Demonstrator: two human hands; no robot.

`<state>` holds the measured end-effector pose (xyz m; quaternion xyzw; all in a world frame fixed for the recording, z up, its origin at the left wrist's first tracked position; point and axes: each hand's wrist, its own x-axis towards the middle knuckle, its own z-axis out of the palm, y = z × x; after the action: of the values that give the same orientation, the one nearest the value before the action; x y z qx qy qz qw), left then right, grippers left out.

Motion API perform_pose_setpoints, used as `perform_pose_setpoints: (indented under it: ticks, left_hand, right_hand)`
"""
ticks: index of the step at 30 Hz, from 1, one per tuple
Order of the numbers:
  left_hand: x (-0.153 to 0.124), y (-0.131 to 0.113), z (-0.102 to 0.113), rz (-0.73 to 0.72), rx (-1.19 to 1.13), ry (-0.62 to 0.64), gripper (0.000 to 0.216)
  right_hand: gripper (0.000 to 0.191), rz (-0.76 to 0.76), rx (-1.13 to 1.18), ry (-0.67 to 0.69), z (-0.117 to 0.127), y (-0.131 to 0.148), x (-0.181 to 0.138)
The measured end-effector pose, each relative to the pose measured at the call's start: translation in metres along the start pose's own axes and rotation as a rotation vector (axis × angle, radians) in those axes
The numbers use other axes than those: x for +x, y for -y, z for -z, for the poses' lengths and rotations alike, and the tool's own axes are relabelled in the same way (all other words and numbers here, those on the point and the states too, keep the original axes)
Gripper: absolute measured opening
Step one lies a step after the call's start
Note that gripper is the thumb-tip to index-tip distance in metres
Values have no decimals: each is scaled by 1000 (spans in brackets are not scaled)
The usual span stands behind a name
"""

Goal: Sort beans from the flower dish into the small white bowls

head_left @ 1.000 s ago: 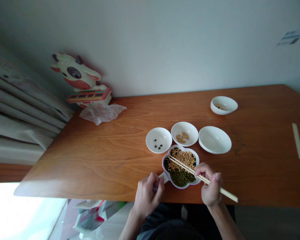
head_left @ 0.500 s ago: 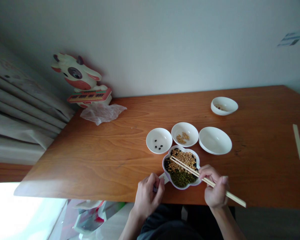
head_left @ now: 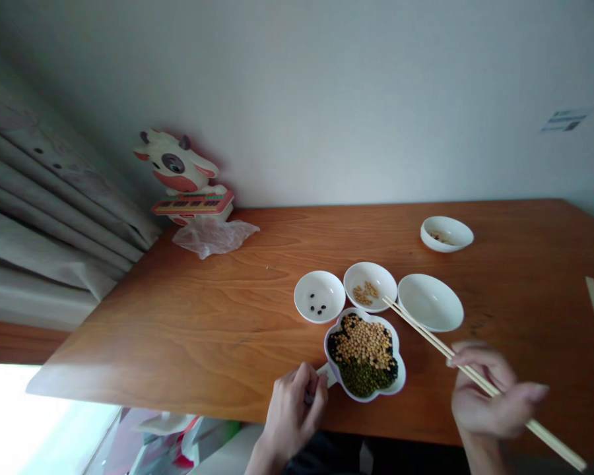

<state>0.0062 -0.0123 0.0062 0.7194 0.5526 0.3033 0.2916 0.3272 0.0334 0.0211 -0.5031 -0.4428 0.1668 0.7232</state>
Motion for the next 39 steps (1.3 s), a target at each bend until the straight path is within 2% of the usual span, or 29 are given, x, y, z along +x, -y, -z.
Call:
perform_pose_setpoints:
  ticks: [5, 8, 14, 21, 30, 39]
  left_hand:
    - [2, 0, 0, -8, -7, -9, 28]
    - [2, -1, 0, -2, -9, -10, 28]
    - [3, -4, 1, 0, -4, -15, 30]
    - [5, -7, 3, -7, -5, -26, 28]
    - [4, -7, 4, -4, 8, -8, 28]
    - [4, -7, 4, 5, -14, -11, 28]
  right_hand:
    - [83, -52, -23, 64, 22, 4, -15]
    - [84, -84, -32, 127, 25, 10, -28]
    - [82, -140, -42, 254, 5, 18, -49]
    - [78, -141, -64, 355, -17, 11, -55]
    - [77, -132, -96, 468, -24, 8, -59]
    - [77, -135, -104, 458, -26, 6, -57]
